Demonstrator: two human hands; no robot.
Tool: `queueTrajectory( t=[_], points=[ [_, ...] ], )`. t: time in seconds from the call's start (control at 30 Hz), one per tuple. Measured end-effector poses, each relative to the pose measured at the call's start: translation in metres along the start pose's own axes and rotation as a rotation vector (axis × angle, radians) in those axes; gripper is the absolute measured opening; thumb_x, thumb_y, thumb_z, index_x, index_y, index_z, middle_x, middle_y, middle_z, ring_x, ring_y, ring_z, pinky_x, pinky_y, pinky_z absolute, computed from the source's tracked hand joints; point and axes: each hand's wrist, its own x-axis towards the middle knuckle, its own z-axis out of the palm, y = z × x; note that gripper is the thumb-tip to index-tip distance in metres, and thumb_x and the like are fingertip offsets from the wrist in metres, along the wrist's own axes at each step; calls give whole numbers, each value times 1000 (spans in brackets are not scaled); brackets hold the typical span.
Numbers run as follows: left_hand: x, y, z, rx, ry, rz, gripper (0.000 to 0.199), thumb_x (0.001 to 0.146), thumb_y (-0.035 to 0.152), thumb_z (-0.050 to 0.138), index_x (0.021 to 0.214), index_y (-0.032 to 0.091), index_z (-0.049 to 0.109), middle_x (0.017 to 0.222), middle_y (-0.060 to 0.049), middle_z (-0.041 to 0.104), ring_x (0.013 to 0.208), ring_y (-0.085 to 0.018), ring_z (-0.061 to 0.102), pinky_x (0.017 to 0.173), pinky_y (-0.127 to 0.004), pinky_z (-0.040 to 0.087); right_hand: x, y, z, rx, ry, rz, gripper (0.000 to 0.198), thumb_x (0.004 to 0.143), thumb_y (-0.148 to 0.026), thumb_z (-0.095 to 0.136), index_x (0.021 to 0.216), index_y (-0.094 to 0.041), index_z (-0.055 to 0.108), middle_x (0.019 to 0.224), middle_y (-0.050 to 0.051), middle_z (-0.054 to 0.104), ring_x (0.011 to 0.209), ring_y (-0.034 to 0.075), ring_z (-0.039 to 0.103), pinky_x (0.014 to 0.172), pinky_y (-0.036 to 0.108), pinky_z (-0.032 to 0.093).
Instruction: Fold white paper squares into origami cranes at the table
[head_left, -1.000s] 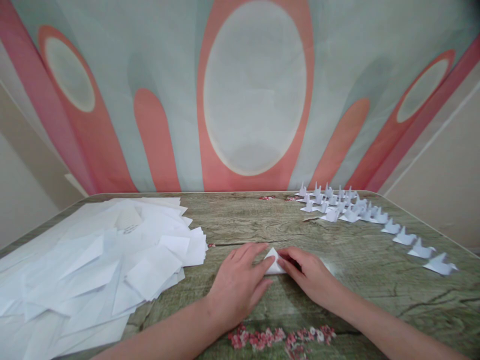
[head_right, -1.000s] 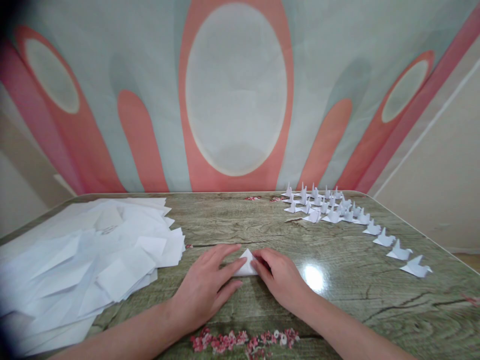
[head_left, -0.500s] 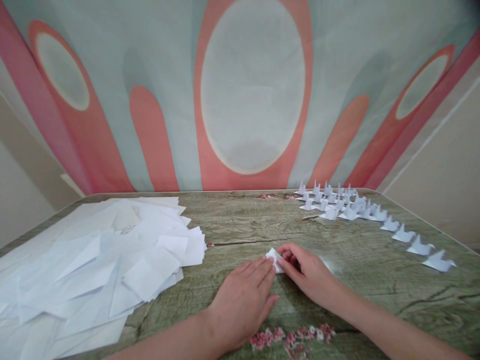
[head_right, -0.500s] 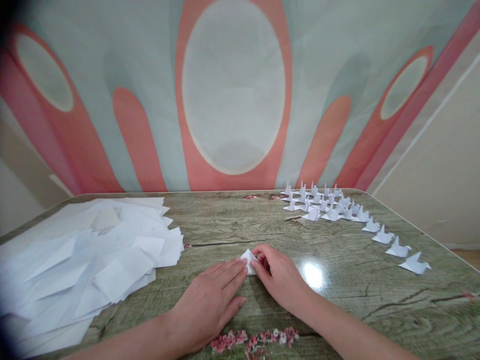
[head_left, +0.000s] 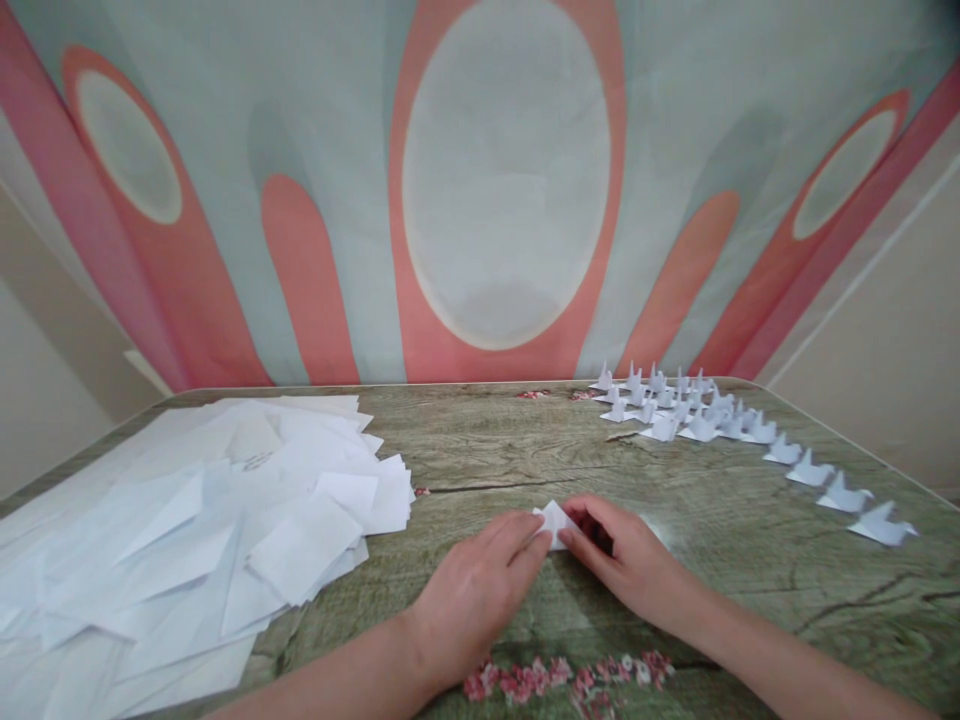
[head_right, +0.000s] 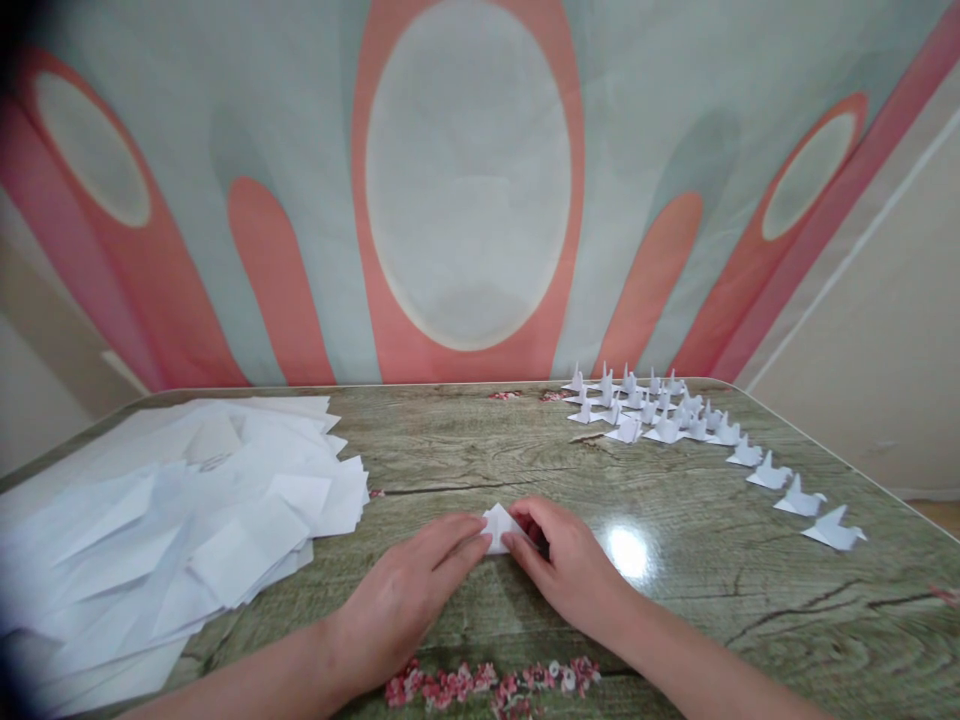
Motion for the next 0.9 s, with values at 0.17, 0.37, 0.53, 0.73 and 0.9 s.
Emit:
queueTrajectory(
  t=[0.17, 0.37, 0.53, 0.73, 0.9],
  points=[
    [-1, -2, 3, -44, 16, -3, 76, 65, 0, 46, 134, 24, 24, 131, -9, 44, 114, -22, 47, 92, -35, 42, -6, -3, -5, -22, -35, -86, 22, 89, -30, 44, 74, -19, 55, 69, 1, 55, 67, 15, 51, 62, 26, 40],
    [0, -3, 4, -66, 37, 0, 45, 80, 8, 44, 121, 25, 43, 109, -7, 58, 90, -17, 59, 78, -29, 50, -7, -3, -8, -52, -75, -141, 22, 90, -28, 44, 74, -19, 56, 71, 2, 55, 71, 15, 52, 66, 27, 40],
    [2, -3, 5, -144, 89, -70, 26, 86, 14, 42, 105, 24, 57, 93, -3, 62, 79, -14, 61, 72, -24, 50, -3, 1, -4, -39, -61, -77, 20, 90, -28, 42, 78, -20, 57, 74, 1, 58, 73, 16, 54, 67, 28, 41],
    [7, -11, 9, -301, 174, -178, 19, 86, 18, 47, 98, 22, 62, 87, -2, 63, 80, -15, 59, 75, -26, 47, 1, 3, 5, -6, 14, 28, 15, 87, -30, 46, 92, -22, 58, 82, 2, 64, 76, 18, 58, 69, 30, 44],
    [10, -15, 11, -360, 190, -224, 20, 86, 17, 47, 98, 22, 63, 89, -2, 60, 82, -15, 57, 76, -26, 47, 2, 4, 6, -14, 38, 48, 15, 86, -31, 46, 93, -21, 57, 79, 2, 63, 71, 17, 58, 66, 29, 44]
  ],
)
